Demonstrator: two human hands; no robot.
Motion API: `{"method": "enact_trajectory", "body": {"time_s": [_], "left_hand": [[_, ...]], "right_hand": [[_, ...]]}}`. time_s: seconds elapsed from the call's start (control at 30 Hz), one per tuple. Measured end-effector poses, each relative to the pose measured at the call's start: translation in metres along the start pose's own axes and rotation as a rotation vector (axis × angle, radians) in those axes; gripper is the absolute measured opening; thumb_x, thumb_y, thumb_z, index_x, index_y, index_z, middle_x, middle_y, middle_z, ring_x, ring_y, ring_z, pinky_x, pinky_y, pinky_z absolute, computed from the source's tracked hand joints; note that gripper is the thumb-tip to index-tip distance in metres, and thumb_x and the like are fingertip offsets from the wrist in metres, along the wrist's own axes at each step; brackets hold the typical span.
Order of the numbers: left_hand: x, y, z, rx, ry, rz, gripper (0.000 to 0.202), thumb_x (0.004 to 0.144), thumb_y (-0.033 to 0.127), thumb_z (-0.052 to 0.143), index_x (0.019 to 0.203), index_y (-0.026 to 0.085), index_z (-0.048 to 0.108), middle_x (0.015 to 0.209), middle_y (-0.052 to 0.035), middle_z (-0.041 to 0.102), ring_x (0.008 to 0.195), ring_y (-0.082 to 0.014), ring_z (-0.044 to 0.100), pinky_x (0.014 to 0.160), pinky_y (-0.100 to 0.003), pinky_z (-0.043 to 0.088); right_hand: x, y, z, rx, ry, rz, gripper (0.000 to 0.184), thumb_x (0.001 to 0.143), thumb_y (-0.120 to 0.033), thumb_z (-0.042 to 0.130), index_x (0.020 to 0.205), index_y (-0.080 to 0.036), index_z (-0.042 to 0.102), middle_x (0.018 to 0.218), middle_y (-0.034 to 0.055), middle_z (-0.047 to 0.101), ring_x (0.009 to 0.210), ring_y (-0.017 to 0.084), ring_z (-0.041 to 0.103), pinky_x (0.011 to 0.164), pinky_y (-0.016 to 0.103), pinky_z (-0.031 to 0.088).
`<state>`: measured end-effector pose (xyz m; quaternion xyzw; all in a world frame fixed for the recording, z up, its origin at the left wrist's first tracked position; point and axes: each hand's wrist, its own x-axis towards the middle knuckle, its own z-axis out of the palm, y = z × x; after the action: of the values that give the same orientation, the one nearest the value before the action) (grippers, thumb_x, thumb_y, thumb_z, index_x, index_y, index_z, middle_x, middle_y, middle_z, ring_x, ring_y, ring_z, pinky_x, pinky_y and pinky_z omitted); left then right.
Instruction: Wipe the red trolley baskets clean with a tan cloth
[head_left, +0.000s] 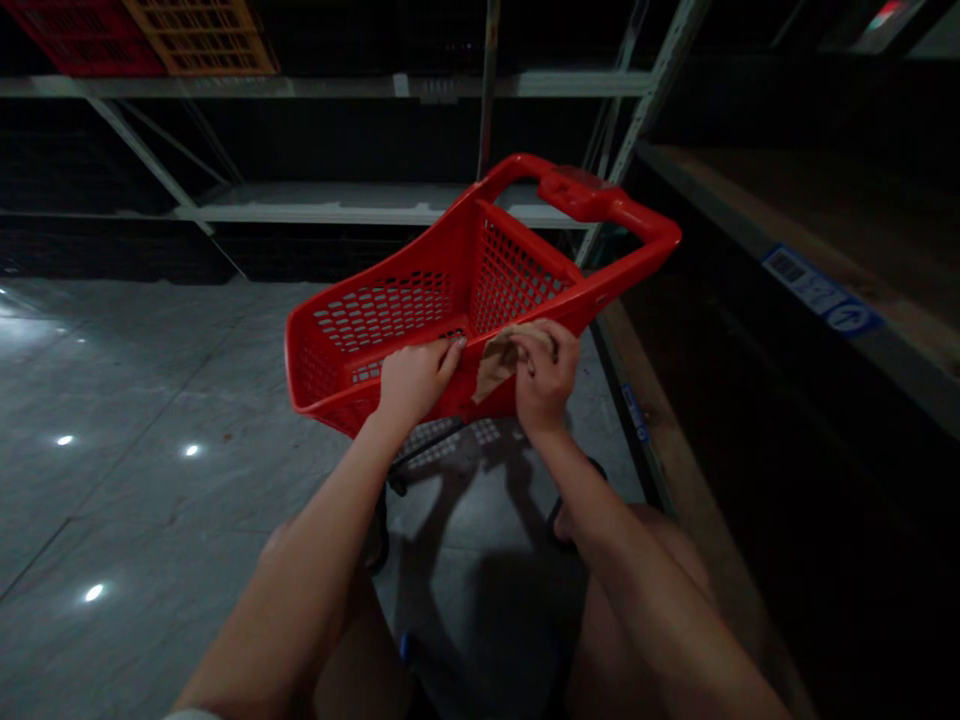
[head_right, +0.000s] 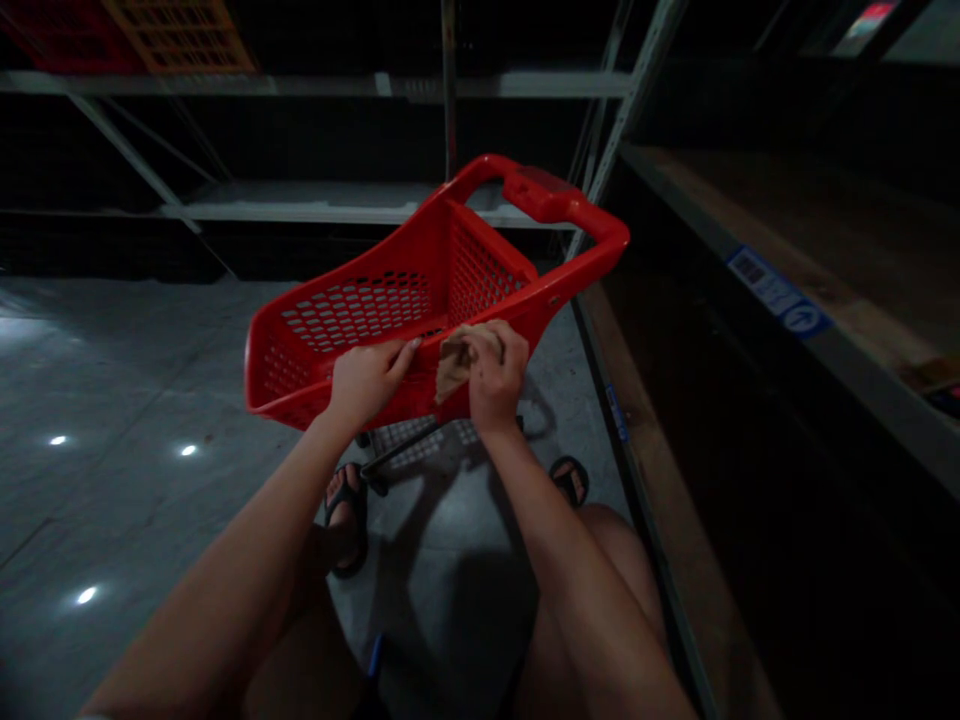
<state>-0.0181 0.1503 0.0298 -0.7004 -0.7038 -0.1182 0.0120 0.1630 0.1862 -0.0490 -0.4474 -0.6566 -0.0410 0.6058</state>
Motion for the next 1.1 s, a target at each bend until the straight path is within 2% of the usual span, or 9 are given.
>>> {"method": "enact_trajectory", "body": {"time_s": [0.07,0.13,0.33,0.47,0.57,0.73,0.83,0.93,1.1], "left_hand": [[0.001,0.001,0.002,0.010,0.003,0.007,0.058,0.108,0.055,0.031,0.100,0.022,0.078,0.091,-0.0125,0.078,0.082,-0.0260,0.072,0.061,-0.029,0.031],[0.000,0.002,0.004,0.024,0.023,0.014,0.060,0.108,0.055,0.029,0.097,0.022,0.078,0.091,-0.0127,0.078,0.081,-0.0261,0.072,0.060,-0.030,0.028],[-0.003,-0.002,0.010,0.067,0.099,0.010,0.058,0.108,0.053,0.031,0.092,0.021,0.077,0.084,-0.0122,0.077,0.074,-0.0247,0.069,0.058,-0.032,0.019],[-0.004,-0.006,0.011,0.071,0.110,0.015,0.059,0.107,0.054,0.031,0.090,0.021,0.076,0.082,-0.0120,0.076,0.072,-0.0236,0.067,0.058,-0.032,0.018],[-0.004,-0.005,0.011,0.077,0.111,0.014,0.060,0.107,0.054,0.030,0.088,0.020,0.076,0.082,-0.0120,0.076,0.072,-0.0231,0.067,0.058,-0.032,0.018],[-0.005,-0.004,0.011,0.066,0.111,0.006,0.058,0.106,0.053,0.030,0.093,0.021,0.078,0.084,-0.0123,0.077,0.072,-0.0236,0.068,0.058,-0.032,0.020],[-0.006,-0.004,0.013,0.078,0.126,0.004,0.061,0.106,0.054,0.030,0.092,0.020,0.078,0.082,-0.0125,0.076,0.072,-0.0239,0.068,0.058,-0.031,0.022],[-0.006,-0.005,0.016,0.107,0.151,0.001,0.062,0.107,0.054,0.029,0.088,0.020,0.077,0.082,-0.0117,0.077,0.073,-0.0236,0.068,0.057,-0.030,0.022],[-0.005,-0.007,0.019,0.122,0.177,0.006,0.063,0.107,0.054,0.026,0.089,0.022,0.076,0.085,-0.0105,0.078,0.075,-0.0237,0.069,0.057,-0.031,0.019]], "right_hand": [[0.016,0.007,-0.004,-0.006,0.058,0.038,0.023,0.100,-0.021,0.051,0.106,-0.027,0.073,0.126,0.0085,0.058,0.127,0.026,0.055,0.114,0.053,0.045],[0.009,0.014,-0.003,-0.012,-0.007,0.038,0.024,0.099,-0.019,0.050,0.105,-0.026,0.072,0.128,0.0088,0.059,0.128,0.026,0.054,0.114,0.053,0.045],[-0.078,0.026,0.007,-0.018,-0.484,-0.216,0.021,0.096,-0.009,0.054,0.094,-0.023,0.070,0.111,0.0084,0.070,0.106,0.021,0.058,0.086,0.032,0.054],[-0.092,0.025,0.007,-0.035,-0.514,-0.249,0.023,0.099,-0.011,0.053,0.094,-0.023,0.072,0.101,0.0076,0.070,0.095,0.020,0.059,0.072,0.028,0.052],[-0.060,0.019,0.000,-0.030,-0.415,-0.198,0.020,0.100,-0.017,0.054,0.106,-0.023,0.072,0.114,0.0097,0.067,0.106,0.023,0.059,0.089,0.037,0.055],[0.031,0.024,-0.032,-0.034,0.049,-0.032,0.023,0.097,-0.015,0.051,0.101,-0.023,0.071,0.117,0.0085,0.058,0.114,0.024,0.057,0.104,0.048,0.050],[0.054,0.038,-0.043,-0.061,0.130,0.021,0.022,0.095,-0.015,0.051,0.101,-0.023,0.071,0.121,0.0087,0.054,0.121,0.025,0.054,0.108,0.051,0.046],[0.025,0.046,-0.036,-0.093,-0.007,0.021,0.020,0.092,-0.012,0.054,0.094,-0.023,0.072,0.115,0.0084,0.058,0.117,0.025,0.053,0.107,0.049,0.046],[-0.074,0.043,-0.013,-0.096,-0.376,0.080,0.030,0.084,-0.003,0.049,0.085,-0.022,0.072,0.110,0.0087,0.063,0.110,0.023,0.054,0.098,0.040,0.052]]}}
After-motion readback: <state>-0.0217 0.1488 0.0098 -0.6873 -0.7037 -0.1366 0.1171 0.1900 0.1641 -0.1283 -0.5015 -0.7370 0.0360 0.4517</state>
